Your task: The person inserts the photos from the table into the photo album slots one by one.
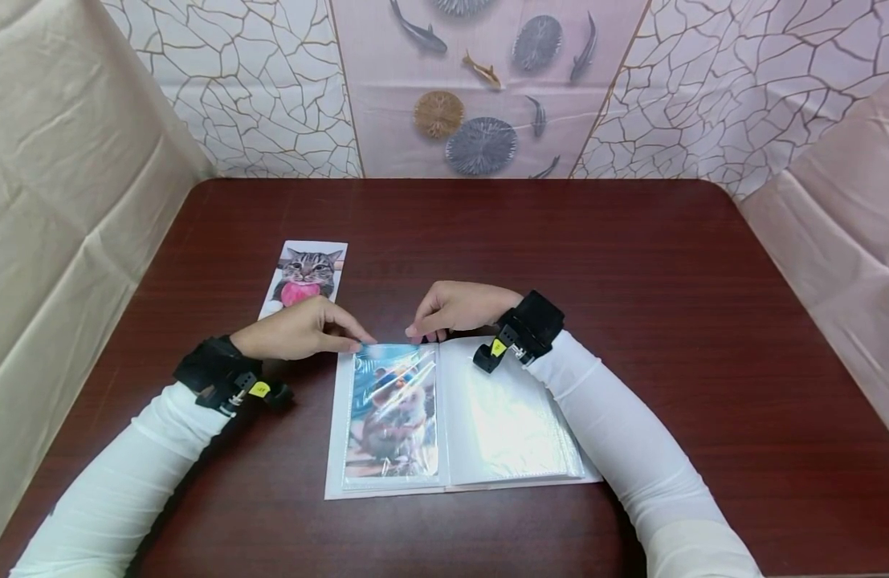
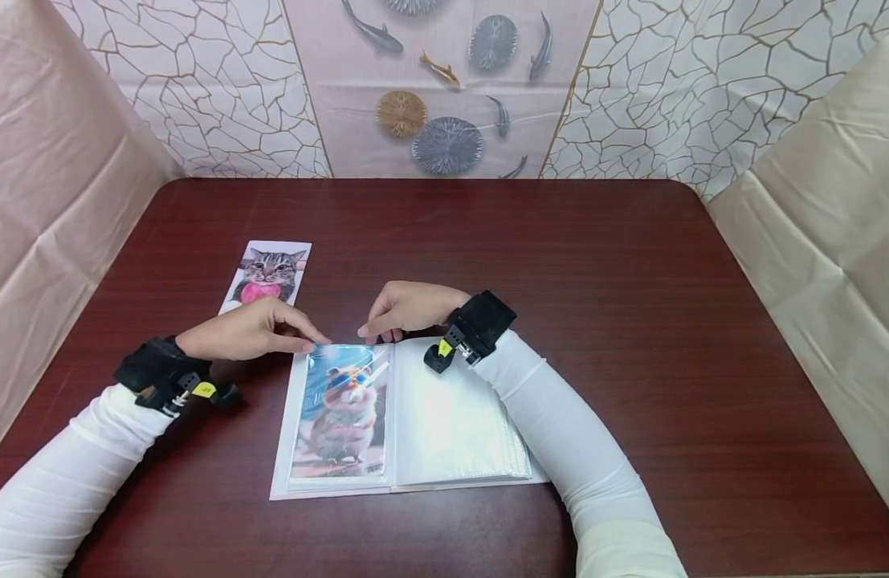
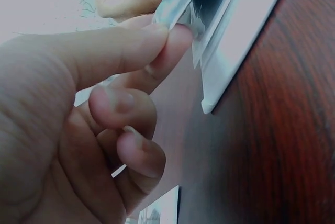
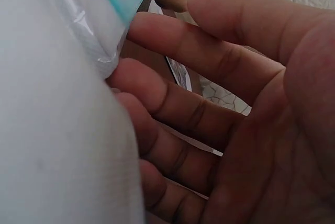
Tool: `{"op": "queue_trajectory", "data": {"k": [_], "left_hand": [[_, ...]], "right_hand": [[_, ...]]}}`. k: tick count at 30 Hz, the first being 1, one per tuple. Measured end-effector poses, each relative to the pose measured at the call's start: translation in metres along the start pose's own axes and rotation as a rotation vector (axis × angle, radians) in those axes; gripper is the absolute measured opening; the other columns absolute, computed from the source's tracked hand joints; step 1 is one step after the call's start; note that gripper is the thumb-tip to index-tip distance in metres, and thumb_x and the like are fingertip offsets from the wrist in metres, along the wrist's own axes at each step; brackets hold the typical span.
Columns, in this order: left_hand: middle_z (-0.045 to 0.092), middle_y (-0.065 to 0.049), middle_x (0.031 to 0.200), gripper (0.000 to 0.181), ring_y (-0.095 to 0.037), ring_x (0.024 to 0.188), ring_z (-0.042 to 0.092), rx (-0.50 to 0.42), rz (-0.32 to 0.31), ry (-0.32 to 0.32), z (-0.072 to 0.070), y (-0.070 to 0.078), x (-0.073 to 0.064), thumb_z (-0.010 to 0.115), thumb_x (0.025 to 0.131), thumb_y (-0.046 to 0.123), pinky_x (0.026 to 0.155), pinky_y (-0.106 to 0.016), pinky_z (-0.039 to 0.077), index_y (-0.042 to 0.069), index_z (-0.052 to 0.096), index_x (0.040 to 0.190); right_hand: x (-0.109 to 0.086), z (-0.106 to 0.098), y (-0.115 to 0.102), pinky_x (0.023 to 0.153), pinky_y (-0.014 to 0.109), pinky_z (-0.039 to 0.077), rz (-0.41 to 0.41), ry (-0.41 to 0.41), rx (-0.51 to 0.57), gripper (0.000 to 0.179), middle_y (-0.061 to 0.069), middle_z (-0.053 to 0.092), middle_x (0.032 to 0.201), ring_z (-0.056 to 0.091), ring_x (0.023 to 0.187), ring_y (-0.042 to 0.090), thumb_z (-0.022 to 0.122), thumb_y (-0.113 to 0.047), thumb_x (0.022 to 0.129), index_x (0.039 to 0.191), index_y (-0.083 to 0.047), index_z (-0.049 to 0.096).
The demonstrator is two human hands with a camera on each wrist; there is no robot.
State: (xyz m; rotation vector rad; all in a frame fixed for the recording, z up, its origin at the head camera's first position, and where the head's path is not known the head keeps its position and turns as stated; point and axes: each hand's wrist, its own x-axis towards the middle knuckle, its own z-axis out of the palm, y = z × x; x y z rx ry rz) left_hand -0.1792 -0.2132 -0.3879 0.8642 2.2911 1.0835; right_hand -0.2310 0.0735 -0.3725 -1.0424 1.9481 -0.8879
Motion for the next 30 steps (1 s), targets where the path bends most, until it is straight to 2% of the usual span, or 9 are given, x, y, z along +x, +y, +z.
{"op": "queue_trajectory", "data": {"k": [6, 10, 13, 16, 18, 20, 24, 27, 30], "left_hand": [[0.078, 0.002, 0.106, 0.018, -0.012, 0.085, 0.064, 0.0, 0.008, 0.003, 0.0, 0.0, -0.001, 0.073, 0.093, 0.013, 0.072, -0.022, 0.048, 0.018, 0.08, 0.109], [0.078, 0.001, 0.102, 0.018, -0.013, 0.079, 0.061, 0.017, -0.003, 0.008, 0.0, 0.0, -0.001, 0.073, 0.093, 0.013, 0.067, -0.023, 0.047, 0.019, 0.08, 0.109], [0.076, 0.001, 0.099, 0.017, -0.014, 0.073, 0.058, 0.061, -0.025, 0.019, -0.001, 0.0, -0.001, 0.071, 0.096, 0.015, 0.061, -0.025, 0.046, 0.019, 0.079, 0.111], [0.074, 0.001, 0.094, 0.017, -0.014, 0.069, 0.059, 0.132, -0.057, 0.069, -0.005, 0.001, -0.003, 0.066, 0.099, 0.017, 0.059, -0.027, 0.049, 0.019, 0.077, 0.112], [0.073, 0.001, 0.091, 0.016, -0.014, 0.068, 0.06, 0.201, -0.068, 0.137, -0.009, 0.002, -0.004, 0.065, 0.1, 0.017, 0.061, -0.028, 0.051, 0.018, 0.076, 0.112], [0.073, 0.001, 0.089, 0.016, -0.013, 0.07, 0.06, 0.278, -0.085, 0.23, -0.014, 0.004, -0.007, 0.065, 0.1, 0.017, 0.061, -0.027, 0.05, 0.015, 0.076, 0.111], [0.071, -0.001, 0.081, 0.015, -0.015, 0.066, 0.055, 0.409, -0.124, 0.464, -0.025, 0.007, -0.012, 0.067, 0.098, 0.017, 0.056, -0.026, 0.042, 0.013, 0.077, 0.109], [0.07, -0.004, 0.075, 0.014, -0.018, 0.064, 0.053, 0.448, -0.15, 0.631, -0.033, 0.01, -0.017, 0.068, 0.098, 0.019, 0.053, -0.028, 0.037, 0.013, 0.077, 0.107], [0.071, -0.006, 0.077, 0.015, -0.02, 0.068, 0.055, 0.474, -0.17, 0.721, -0.039, 0.011, -0.02, 0.067, 0.098, 0.02, 0.056, -0.032, 0.037, 0.012, 0.077, 0.105]], "right_hand": [[-0.001, 0.002, -0.004, 0.069, 0.029, 0.045, 0.015, 0.003, -0.036, 0.027, 0.006, 0.066, 0.075, 0.056, 0.07, 0.021, 0.059, -0.028, 0.103, 0.095, -0.014, 0.081], [-0.001, 0.002, -0.005, 0.07, 0.029, 0.046, 0.022, 0.005, -0.045, 0.028, 0.005, 0.067, 0.08, 0.056, 0.073, 0.02, 0.058, -0.029, 0.104, 0.095, -0.015, 0.081], [0.0, 0.003, -0.005, 0.07, 0.029, 0.045, 0.022, 0.001, -0.053, 0.028, 0.007, 0.064, 0.08, 0.056, 0.073, 0.021, 0.056, -0.028, 0.105, 0.098, -0.015, 0.079], [-0.001, 0.005, -0.007, 0.072, 0.029, 0.045, 0.026, 0.006, -0.062, 0.025, 0.008, 0.064, 0.085, 0.057, 0.076, 0.021, 0.054, -0.027, 0.106, 0.106, -0.014, 0.076], [-0.004, 0.006, -0.009, 0.073, 0.029, 0.046, 0.03, 0.021, -0.079, 0.024, 0.008, 0.065, 0.088, 0.059, 0.079, 0.021, 0.055, -0.027, 0.106, 0.11, -0.013, 0.074], [-0.007, 0.008, -0.012, 0.073, 0.03, 0.045, 0.032, 0.039, -0.096, 0.023, 0.009, 0.066, 0.09, 0.059, 0.08, 0.023, 0.056, -0.027, 0.106, 0.112, -0.012, 0.072], [-0.018, 0.011, -0.019, 0.072, 0.03, 0.043, 0.032, 0.094, -0.162, 0.017, 0.008, 0.068, 0.088, 0.059, 0.08, 0.023, 0.061, -0.027, 0.103, 0.11, -0.015, 0.072], [-0.026, 0.013, -0.024, 0.074, 0.029, 0.046, 0.027, 0.131, -0.209, 0.015, 0.002, 0.069, 0.09, 0.059, 0.081, 0.018, 0.066, -0.026, 0.1, 0.111, -0.017, 0.071], [-0.035, 0.017, -0.027, 0.078, 0.029, 0.049, 0.017, 0.154, -0.247, 0.019, -0.002, 0.068, 0.092, 0.06, 0.084, 0.012, 0.069, -0.026, 0.098, 0.113, -0.014, 0.071]]}}
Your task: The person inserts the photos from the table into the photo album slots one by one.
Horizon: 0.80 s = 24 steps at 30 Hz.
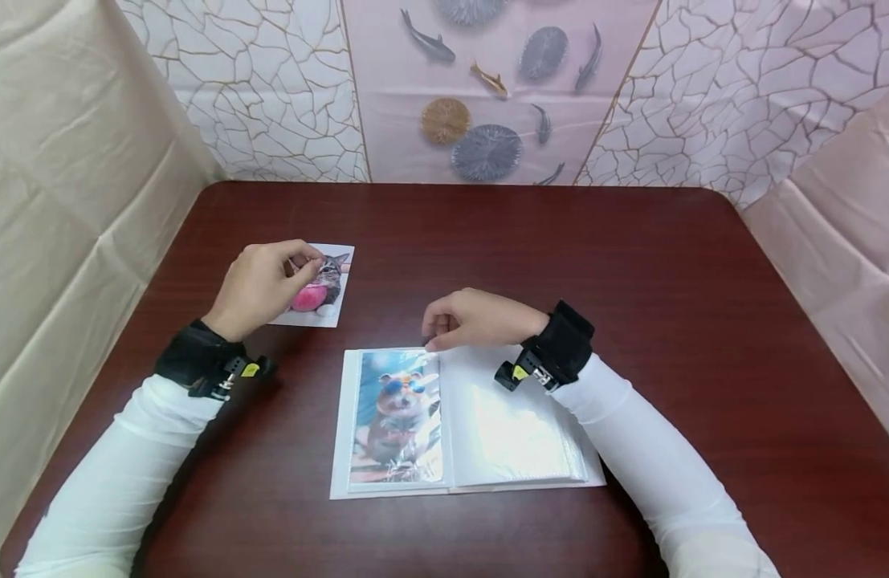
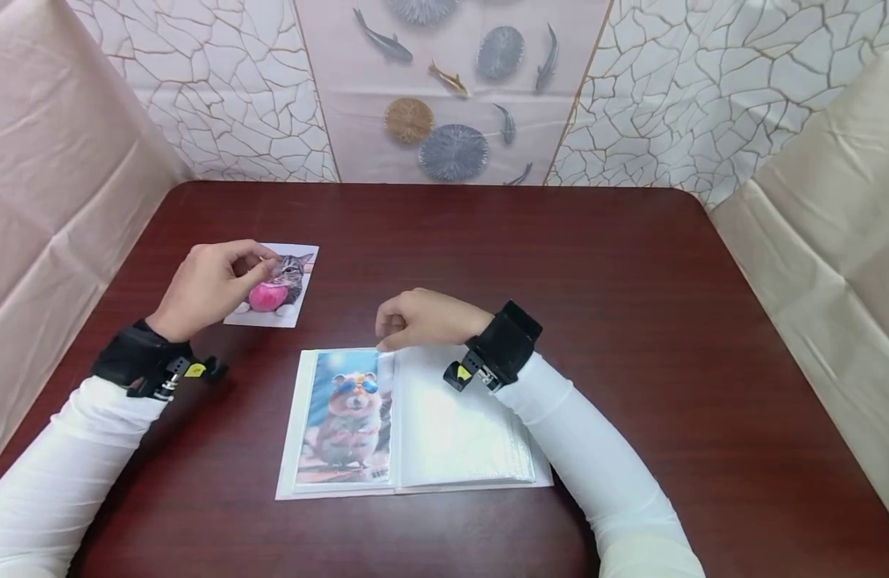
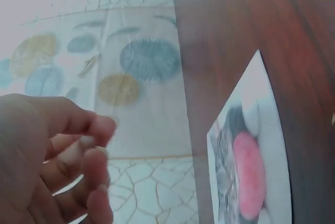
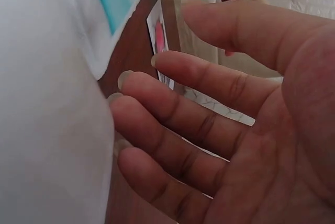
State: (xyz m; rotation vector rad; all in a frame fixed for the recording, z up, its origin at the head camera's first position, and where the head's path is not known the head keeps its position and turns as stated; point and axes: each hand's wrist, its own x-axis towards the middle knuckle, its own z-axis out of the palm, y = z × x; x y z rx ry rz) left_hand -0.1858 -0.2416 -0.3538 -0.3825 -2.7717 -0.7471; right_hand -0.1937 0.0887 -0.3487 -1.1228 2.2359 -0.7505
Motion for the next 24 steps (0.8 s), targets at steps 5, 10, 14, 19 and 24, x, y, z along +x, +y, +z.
{"op": "queue_trajectory", "data": {"k": [5, 10, 14, 19, 24], "left_hand": [[0.072, -0.009, 0.08, 0.016, -0.023, 0.068, 0.056, 0.083, -0.028, -0.031, -0.001, -0.013, 0.004, 0.067, 0.097, 0.02, 0.057, -0.034, 0.039, 0.008, 0.075, 0.105], [0.073, -0.013, 0.086, 0.02, -0.025, 0.071, 0.059, 0.156, -0.093, -0.132, 0.001, -0.035, 0.005, 0.068, 0.096, 0.019, 0.059, -0.037, 0.045, 0.005, 0.074, 0.108], [0.073, -0.016, 0.093, 0.025, -0.027, 0.075, 0.06, 0.181, -0.163, -0.226, 0.0, -0.045, 0.007, 0.069, 0.095, 0.024, 0.064, -0.041, 0.049, 0.003, 0.073, 0.11], [0.071, -0.015, 0.084, 0.043, -0.027, 0.072, 0.058, 0.213, -0.234, -0.321, -0.001, -0.049, 0.011, 0.072, 0.092, 0.041, 0.06, -0.038, 0.046, -0.001, 0.07, 0.105], [0.061, -0.016, 0.08, 0.075, -0.03, 0.074, 0.055, 0.245, -0.304, -0.365, 0.001, -0.051, 0.013, 0.074, 0.082, 0.066, 0.058, -0.038, 0.042, -0.005, 0.06, 0.102]], "right_hand": [[-0.019, 0.003, -0.003, 0.083, 0.03, 0.051, 0.019, 0.048, -0.058, 0.024, -0.003, 0.068, 0.095, 0.061, 0.089, 0.011, 0.071, -0.025, 0.096, 0.116, -0.011, 0.07], [-0.036, 0.006, -0.003, 0.089, 0.033, 0.052, 0.065, 0.087, -0.088, 0.027, 0.002, 0.069, 0.109, 0.062, 0.098, 0.014, 0.072, -0.025, 0.096, 0.118, -0.009, 0.07], [-0.05, 0.008, 0.002, 0.09, 0.035, 0.051, 0.103, 0.112, -0.13, 0.03, 0.006, 0.067, 0.115, 0.062, 0.102, 0.018, 0.071, -0.026, 0.096, 0.12, -0.008, 0.07], [-0.065, 0.009, 0.011, 0.091, 0.036, 0.053, 0.138, 0.171, -0.13, 0.035, 0.005, 0.067, 0.116, 0.063, 0.103, 0.02, 0.074, -0.027, 0.094, 0.123, -0.008, 0.07], [-0.078, 0.006, 0.02, 0.091, 0.038, 0.055, 0.159, 0.213, -0.085, 0.034, 0.006, 0.068, 0.116, 0.064, 0.103, 0.02, 0.074, -0.025, 0.093, 0.123, -0.008, 0.07]]}}
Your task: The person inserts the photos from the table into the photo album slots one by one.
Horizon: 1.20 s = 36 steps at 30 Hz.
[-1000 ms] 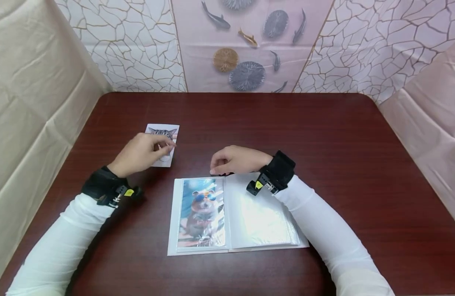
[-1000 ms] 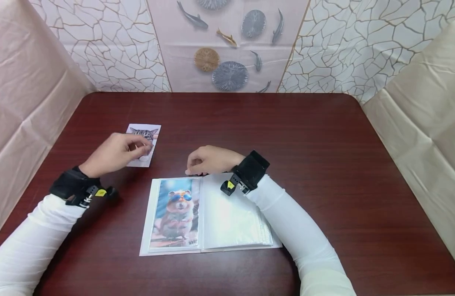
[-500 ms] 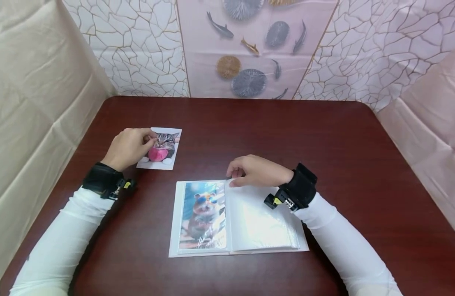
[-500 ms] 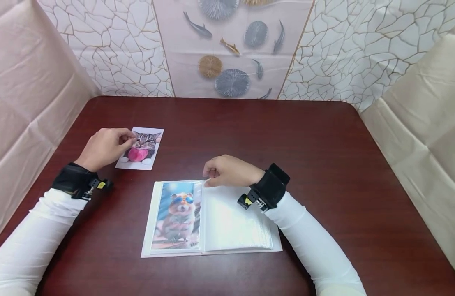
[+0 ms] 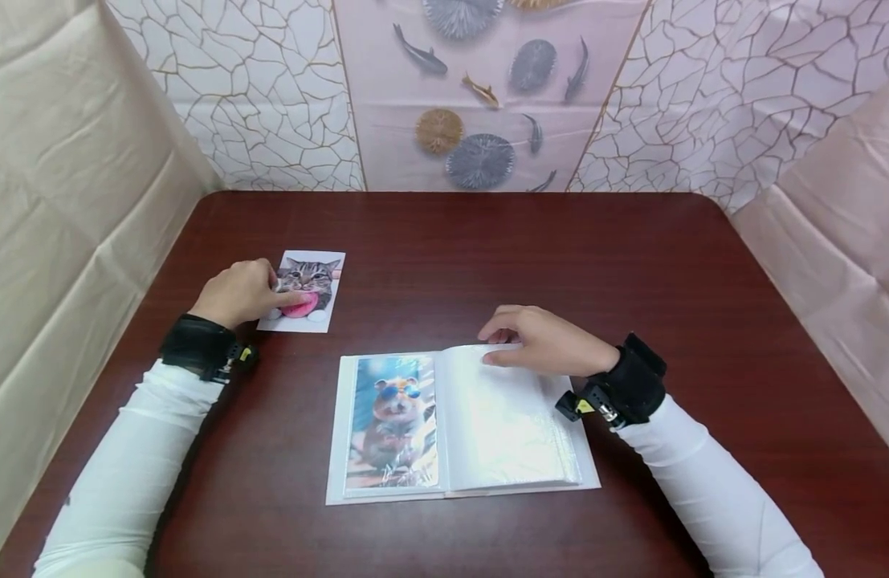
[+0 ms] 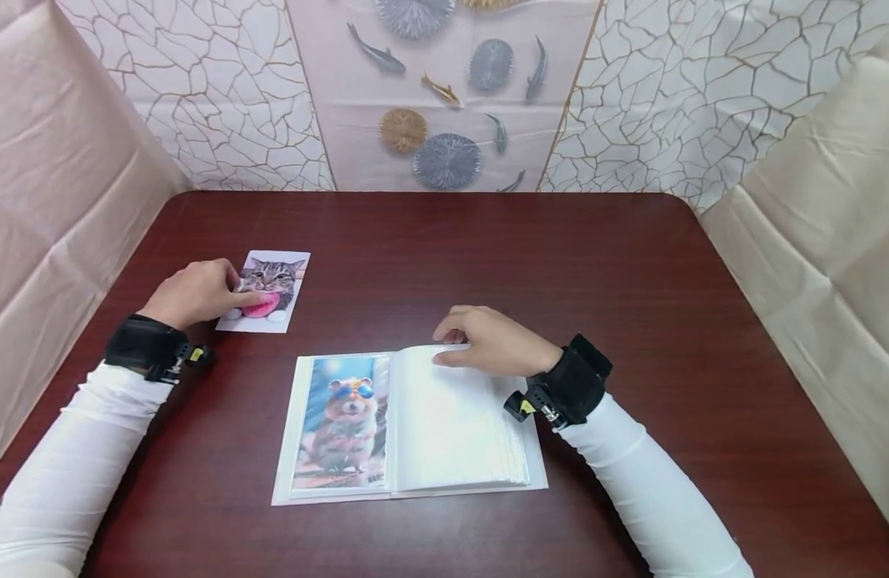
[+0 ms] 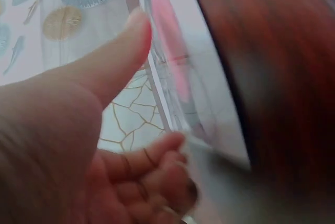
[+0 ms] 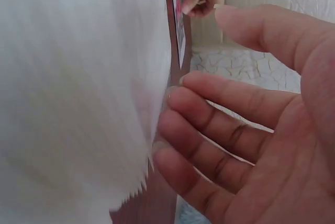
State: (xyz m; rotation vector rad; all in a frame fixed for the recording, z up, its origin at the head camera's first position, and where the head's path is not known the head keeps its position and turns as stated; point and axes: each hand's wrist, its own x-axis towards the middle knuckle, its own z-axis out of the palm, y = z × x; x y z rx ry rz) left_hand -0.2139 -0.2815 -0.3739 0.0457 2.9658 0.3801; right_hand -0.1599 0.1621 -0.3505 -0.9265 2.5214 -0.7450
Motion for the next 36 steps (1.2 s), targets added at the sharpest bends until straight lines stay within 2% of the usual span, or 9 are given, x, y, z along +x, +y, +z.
{"op": "queue_trajectory", "data": {"k": [6, 12, 19, 21, 25, 29, 32, 36], "left_hand": [[0.059, -0.026, 0.091, 0.102, -0.038, 0.082, 0.057, 0.028, -0.074, -0.046, -0.001, 0.003, 0.004, 0.074, 0.076, 0.072, 0.062, -0.043, 0.046, -0.015, 0.045, 0.121], [0.057, -0.025, 0.09, 0.097, -0.034, 0.081, 0.054, -0.049, -0.106, -0.107, -0.006, 0.004, 0.013, 0.078, 0.075, 0.066, 0.061, -0.039, 0.044, -0.015, 0.046, 0.118], [0.049, -0.033, 0.111, 0.107, -0.042, 0.099, 0.05, -0.103, -0.157, -0.151, -0.009, 0.002, 0.025, 0.078, 0.078, 0.061, 0.083, -0.051, 0.05, -0.019, 0.033, 0.132], [0.05, -0.032, 0.111, 0.108, -0.041, 0.099, 0.05, -0.108, -0.166, -0.143, -0.007, 0.001, 0.026, 0.078, 0.077, 0.063, 0.082, -0.05, 0.049, -0.019, 0.035, 0.132], [0.052, -0.03, 0.107, 0.108, -0.041, 0.096, 0.051, -0.105, -0.166, -0.085, -0.002, 0.0, 0.023, 0.079, 0.074, 0.067, 0.077, -0.049, 0.048, -0.019, 0.041, 0.128], [0.054, -0.033, 0.112, 0.113, -0.043, 0.099, 0.053, -0.12, -0.192, -0.045, 0.002, 0.002, 0.019, 0.08, 0.074, 0.066, 0.08, -0.053, 0.048, -0.013, 0.03, 0.138], [0.055, -0.033, 0.116, 0.101, -0.043, 0.102, 0.054, -0.156, -0.156, -0.033, 0.004, 0.004, 0.018, 0.079, 0.081, 0.055, 0.085, -0.055, 0.047, -0.01, 0.028, 0.141], [0.058, -0.033, 0.12, 0.057, -0.042, 0.103, 0.054, -0.221, -0.011, -0.025, 0.003, 0.007, 0.02, 0.065, 0.098, 0.029, 0.091, -0.054, 0.045, -0.011, 0.045, 0.134]], "right_hand": [[-0.006, -0.007, 0.003, 0.086, 0.034, 0.052, 0.05, -0.028, -0.037, 0.034, 0.007, 0.067, 0.116, 0.061, 0.098, 0.017, 0.072, -0.027, 0.095, 0.123, -0.007, 0.071], [-0.004, -0.008, 0.004, 0.083, 0.033, 0.05, 0.058, -0.018, -0.048, 0.026, 0.004, 0.067, 0.11, 0.057, 0.093, 0.018, 0.072, -0.026, 0.095, 0.115, -0.01, 0.072], [-0.003, -0.004, 0.007, 0.079, 0.032, 0.047, 0.06, -0.013, -0.006, 0.021, 0.003, 0.068, 0.108, 0.056, 0.089, 0.017, 0.071, -0.026, 0.096, 0.113, -0.013, 0.071], [-0.002, -0.002, 0.007, 0.079, 0.032, 0.047, 0.058, -0.006, -0.002, 0.02, 0.003, 0.068, 0.106, 0.056, 0.089, 0.017, 0.071, -0.026, 0.096, 0.112, -0.013, 0.07], [-0.002, 0.0, 0.008, 0.078, 0.032, 0.048, 0.056, 0.008, 0.0, 0.018, 0.002, 0.068, 0.104, 0.055, 0.088, 0.017, 0.071, -0.025, 0.096, 0.11, -0.013, 0.07], [-0.001, 0.001, 0.008, 0.077, 0.031, 0.048, 0.052, 0.005, 0.007, 0.018, 0.001, 0.067, 0.103, 0.055, 0.088, 0.017, 0.071, -0.026, 0.096, 0.11, -0.014, 0.07], [-0.002, 0.0, 0.008, 0.077, 0.031, 0.048, 0.044, 0.009, 0.006, 0.015, 0.0, 0.068, 0.1, 0.056, 0.086, 0.016, 0.07, -0.026, 0.096, 0.108, -0.015, 0.07], [-0.002, -0.002, 0.006, 0.078, 0.031, 0.049, 0.022, 0.023, 0.01, 0.011, -0.002, 0.069, 0.098, 0.057, 0.086, 0.016, 0.07, -0.023, 0.097, 0.105, -0.016, 0.071]]}}
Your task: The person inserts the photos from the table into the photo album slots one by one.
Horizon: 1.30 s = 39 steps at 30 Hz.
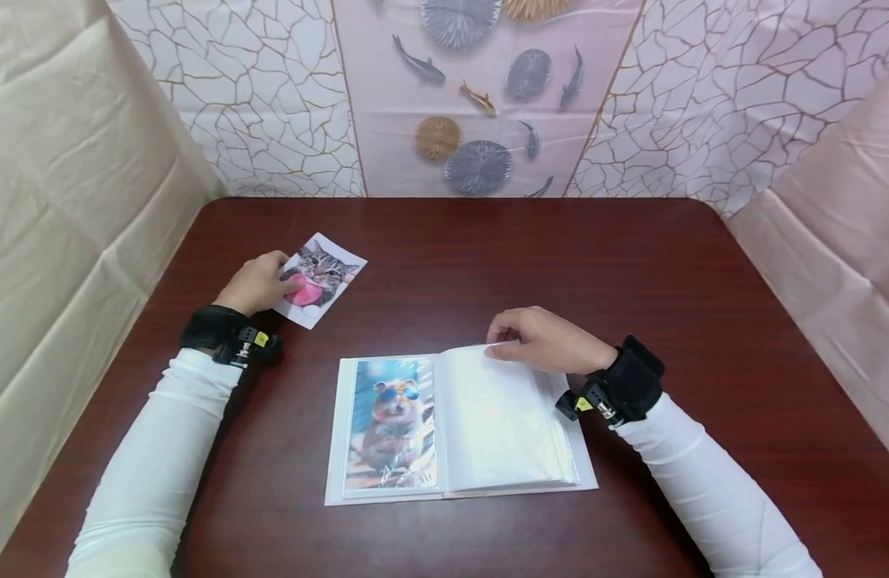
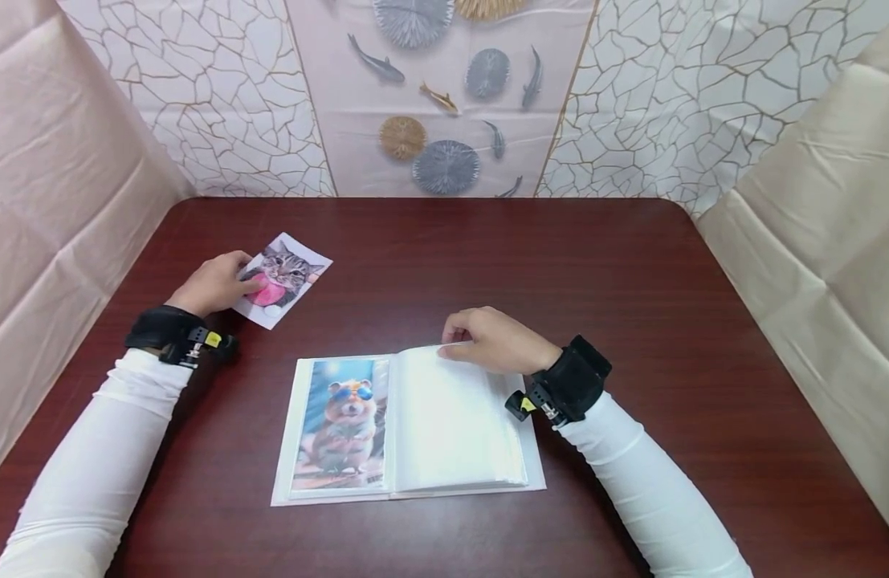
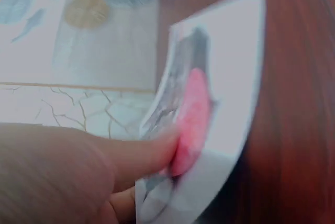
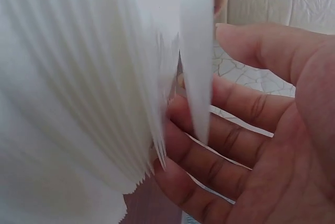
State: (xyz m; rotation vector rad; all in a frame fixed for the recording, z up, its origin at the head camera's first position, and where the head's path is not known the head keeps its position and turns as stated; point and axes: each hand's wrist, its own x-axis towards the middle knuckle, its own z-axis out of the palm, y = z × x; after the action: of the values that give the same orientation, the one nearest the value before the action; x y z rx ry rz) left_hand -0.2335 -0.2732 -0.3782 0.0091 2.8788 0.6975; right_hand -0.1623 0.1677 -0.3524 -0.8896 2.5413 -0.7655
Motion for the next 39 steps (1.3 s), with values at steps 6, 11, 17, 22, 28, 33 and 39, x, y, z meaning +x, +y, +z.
{"op": "queue_trajectory", "data": {"k": [6, 11, 17, 22, 28, 33, 39], "left_hand": [[0.063, -0.028, 0.114, 0.027, -0.036, 0.097, 0.056, -0.129, 0.145, -0.021, 0.002, 0.009, 0.001, 0.05, 0.105, 0.011, 0.082, -0.041, 0.046, -0.008, 0.061, 0.12], [0.063, -0.023, 0.105, 0.024, -0.032, 0.092, 0.053, -0.164, 0.14, -0.021, 0.006, 0.012, 0.002, 0.055, 0.104, 0.009, 0.074, -0.034, 0.043, -0.006, 0.066, 0.117], [0.062, -0.021, 0.105, 0.023, -0.031, 0.095, 0.052, -0.209, 0.149, 0.009, 0.01, 0.018, 0.003, 0.055, 0.104, 0.013, 0.078, -0.034, 0.042, -0.003, 0.066, 0.116], [0.062, -0.017, 0.103, 0.024, -0.025, 0.09, 0.051, -0.332, 0.203, -0.009, 0.019, 0.035, 0.0, 0.054, 0.105, 0.015, 0.074, -0.027, 0.041, -0.004, 0.066, 0.115], [0.058, -0.009, 0.079, 0.018, -0.028, 0.075, 0.056, -0.496, 0.24, -0.08, 0.029, 0.066, -0.011, 0.054, 0.105, 0.015, 0.063, -0.028, 0.043, 0.0, 0.063, 0.11], [0.061, -0.008, 0.074, 0.018, -0.033, 0.073, 0.059, -0.568, 0.243, -0.165, 0.034, 0.083, -0.02, 0.058, 0.104, 0.018, 0.062, -0.028, 0.042, 0.002, 0.061, 0.111], [0.067, -0.009, 0.077, 0.017, -0.03, 0.072, 0.064, -0.599, 0.232, -0.223, 0.044, 0.093, -0.024, 0.059, 0.104, 0.018, 0.066, -0.032, 0.049, 0.003, 0.06, 0.112]], "right_hand": [[-0.001, -0.002, -0.001, 0.078, 0.03, 0.049, -0.02, 0.018, 0.001, 0.006, -0.002, 0.07, 0.099, 0.057, 0.085, 0.014, 0.07, -0.02, 0.096, 0.101, -0.017, 0.072], [-0.002, -0.001, 0.0, 0.078, 0.03, 0.049, -0.02, 0.028, 0.002, 0.007, -0.002, 0.07, 0.102, 0.058, 0.087, 0.014, 0.07, -0.019, 0.096, 0.102, -0.018, 0.074], [-0.001, 0.0, 0.0, 0.076, 0.029, 0.049, -0.014, 0.028, 0.021, 0.01, -0.001, 0.071, 0.104, 0.058, 0.086, 0.014, 0.07, -0.02, 0.096, 0.106, -0.017, 0.073], [-0.001, 0.001, -0.001, 0.074, 0.028, 0.048, -0.014, 0.033, 0.03, 0.011, -0.001, 0.07, 0.104, 0.057, 0.085, 0.015, 0.07, -0.022, 0.097, 0.106, -0.017, 0.074], [0.0, 0.003, -0.003, 0.078, 0.028, 0.049, -0.014, 0.033, 0.011, 0.019, 0.002, 0.067, 0.11, 0.058, 0.092, 0.014, 0.07, -0.02, 0.097, 0.113, -0.011, 0.074], [0.0, 0.003, -0.004, 0.08, 0.029, 0.05, -0.015, 0.04, -0.004, 0.02, 0.001, 0.068, 0.108, 0.059, 0.093, 0.015, 0.07, -0.02, 0.096, 0.114, -0.012, 0.075], [0.0, 0.005, -0.003, 0.085, 0.031, 0.053, -0.049, 0.046, 0.018, 0.021, 0.001, 0.071, 0.111, 0.063, 0.101, 0.015, 0.07, -0.02, 0.096, 0.116, -0.013, 0.075]]}}
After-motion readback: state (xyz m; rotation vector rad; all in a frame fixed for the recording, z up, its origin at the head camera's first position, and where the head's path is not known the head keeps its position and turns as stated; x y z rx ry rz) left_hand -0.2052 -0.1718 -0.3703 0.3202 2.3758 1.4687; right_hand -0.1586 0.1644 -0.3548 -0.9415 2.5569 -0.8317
